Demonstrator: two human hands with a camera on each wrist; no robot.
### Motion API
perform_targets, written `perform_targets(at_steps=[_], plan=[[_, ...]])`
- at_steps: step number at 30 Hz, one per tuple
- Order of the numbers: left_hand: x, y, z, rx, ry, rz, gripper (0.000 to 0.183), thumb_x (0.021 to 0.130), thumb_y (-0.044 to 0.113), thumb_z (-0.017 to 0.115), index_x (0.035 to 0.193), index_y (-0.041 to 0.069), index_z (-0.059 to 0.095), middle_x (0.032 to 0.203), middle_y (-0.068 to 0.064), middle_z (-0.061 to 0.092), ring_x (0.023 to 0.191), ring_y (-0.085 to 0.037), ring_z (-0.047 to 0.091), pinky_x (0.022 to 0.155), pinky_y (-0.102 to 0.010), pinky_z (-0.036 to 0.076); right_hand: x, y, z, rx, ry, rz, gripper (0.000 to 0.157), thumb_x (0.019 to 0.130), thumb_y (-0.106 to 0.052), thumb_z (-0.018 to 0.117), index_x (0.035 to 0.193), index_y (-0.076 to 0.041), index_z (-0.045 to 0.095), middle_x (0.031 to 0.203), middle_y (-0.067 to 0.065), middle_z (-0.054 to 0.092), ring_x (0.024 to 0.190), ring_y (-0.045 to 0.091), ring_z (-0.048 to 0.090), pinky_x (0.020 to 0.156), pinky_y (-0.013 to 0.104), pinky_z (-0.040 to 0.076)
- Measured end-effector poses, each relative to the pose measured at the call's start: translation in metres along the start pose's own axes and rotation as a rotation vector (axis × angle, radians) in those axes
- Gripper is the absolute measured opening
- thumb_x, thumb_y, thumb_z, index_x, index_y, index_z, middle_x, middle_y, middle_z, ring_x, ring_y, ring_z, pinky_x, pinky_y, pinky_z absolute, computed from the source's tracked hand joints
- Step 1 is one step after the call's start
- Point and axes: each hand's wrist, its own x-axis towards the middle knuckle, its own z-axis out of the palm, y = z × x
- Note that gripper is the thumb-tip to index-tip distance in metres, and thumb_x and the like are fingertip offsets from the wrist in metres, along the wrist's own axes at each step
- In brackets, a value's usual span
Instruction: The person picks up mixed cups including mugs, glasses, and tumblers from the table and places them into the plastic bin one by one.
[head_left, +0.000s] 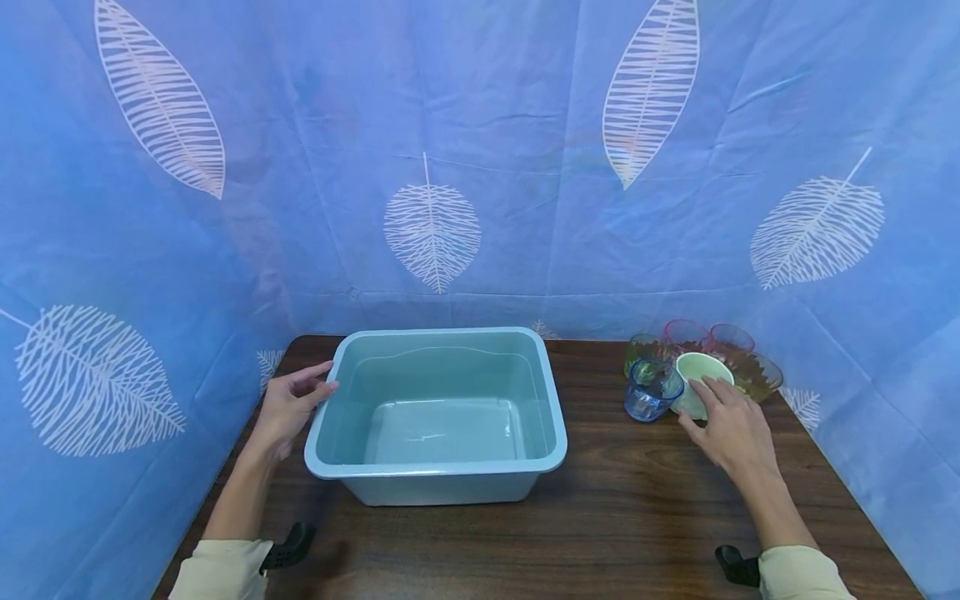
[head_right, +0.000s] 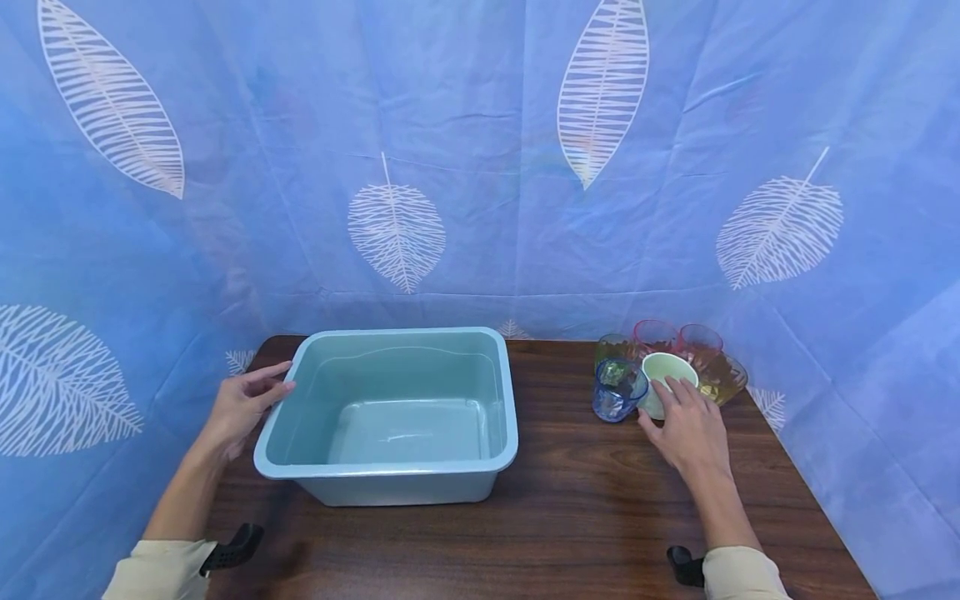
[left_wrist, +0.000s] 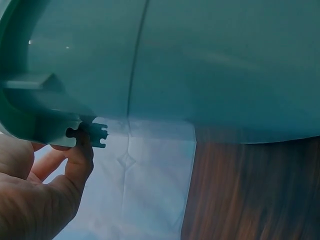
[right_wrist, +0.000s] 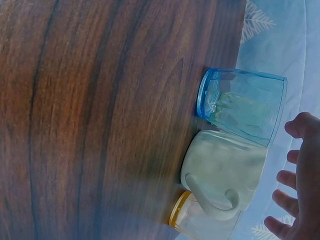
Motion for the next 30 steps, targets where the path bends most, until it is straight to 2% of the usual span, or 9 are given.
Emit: perform_targets(at_steps=[10,20,30], plan=[[-0.003,0.001,0.01,-0.052,-0.022,0.02,0.048,0.1,0.011,0.069,0.145,-0.002,0.057,0.094,-0.007,0.065,0.081,-0.011,0.062,0.069,-0.025,0.058,-0.001,0.003,0.003,0.024,0.016,0.002,0.055,0.085,-0.022,0.079,0.129,0.007,0.061,0.133,0.035,0.057,0.124,0.055,0.051,0.099,0.072,0.04],[-0.004,0.002,0.017,-0.053,-0.027,0.004,0.048,0.1,0.012,0.07,0.144,-0.001,0.058,0.094,-0.009,0.066,0.083,-0.016,0.061,0.069,-0.027,0.057,0.0,0.004,0.003,0.042,0.03,-0.001,0.056,0.085,-0.021,0.08,0.129,0.008,0.061,0.131,0.036,0.058,0.122,0.056,0.051,0.096,0.074,0.04],[-0.004,0.003,0.026,-0.088,-0.057,0.003,0.048,0.1,0.01,0.069,0.145,-0.001,0.058,0.092,-0.006,0.065,0.083,-0.014,0.061,0.069,-0.028,0.057,0.0,0.007,0.003,0.042,0.03,0.027,0.059,0.085,-0.022,0.079,0.132,0.009,0.058,0.13,0.038,0.056,0.118,0.057,0.053,0.094,0.072,0.043]])
